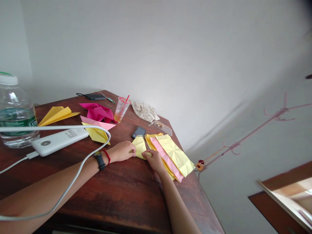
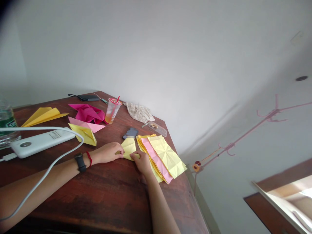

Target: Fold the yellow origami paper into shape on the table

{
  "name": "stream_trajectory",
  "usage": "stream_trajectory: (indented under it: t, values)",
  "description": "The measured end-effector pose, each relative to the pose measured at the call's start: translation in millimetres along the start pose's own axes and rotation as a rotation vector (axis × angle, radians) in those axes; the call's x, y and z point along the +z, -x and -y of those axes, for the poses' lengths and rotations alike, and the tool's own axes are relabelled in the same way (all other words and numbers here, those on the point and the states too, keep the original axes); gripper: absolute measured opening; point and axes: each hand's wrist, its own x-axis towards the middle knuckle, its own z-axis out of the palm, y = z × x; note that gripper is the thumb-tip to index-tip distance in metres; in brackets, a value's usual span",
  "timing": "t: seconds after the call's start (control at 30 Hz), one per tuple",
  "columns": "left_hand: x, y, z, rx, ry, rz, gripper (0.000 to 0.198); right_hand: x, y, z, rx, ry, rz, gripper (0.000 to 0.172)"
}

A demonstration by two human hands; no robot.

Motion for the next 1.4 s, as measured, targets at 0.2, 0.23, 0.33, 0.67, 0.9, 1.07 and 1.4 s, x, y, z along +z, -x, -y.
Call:
stream_trajectory:
  t: [0.2, 0.23, 0.33, 0.67, 0.9, 1.07, 1.4]
  values:
    - [-6.1, 3, -12, 0.041, -0.006, 0.043, 0.018, -2, 1, 1, -0.01, -0.018, -0.001, 0.026]
    - [-5.9, 4, -16, 0.057, 0.008, 0.063, 0.017, -2, 1, 1, -0.019, -0.026, 0.005, 0.025]
    - [-2.0, 8, -28, 0.112, 0.091, 0.124, 0.016, 0, 2, -2, -0.055, -0.055, 0.04, 0.021]
    - [20.0, 7, -35, -0.029, 0.219, 0.065, 0.022, -1, -3, -6, -0.094, 0.013, -0.365, 0.027]
    - [25.6, 2, -28, -0.137, 0.328, -0.083, 0.023, 1, 4, 5, -0.204, -0.015, -0.242, 0.019]
    - [26.7, -1, -23, -0.241, 0.562, -0.086, 0.031, 8, 7, 7, -0.312, -0.032, -0.094, 0.022]
    - [18.8, -7, -17, -0.389, 0.888, 0.075, 0.028, 4, 10, 12, -0.4, 0.014, 0.105, 0.038]
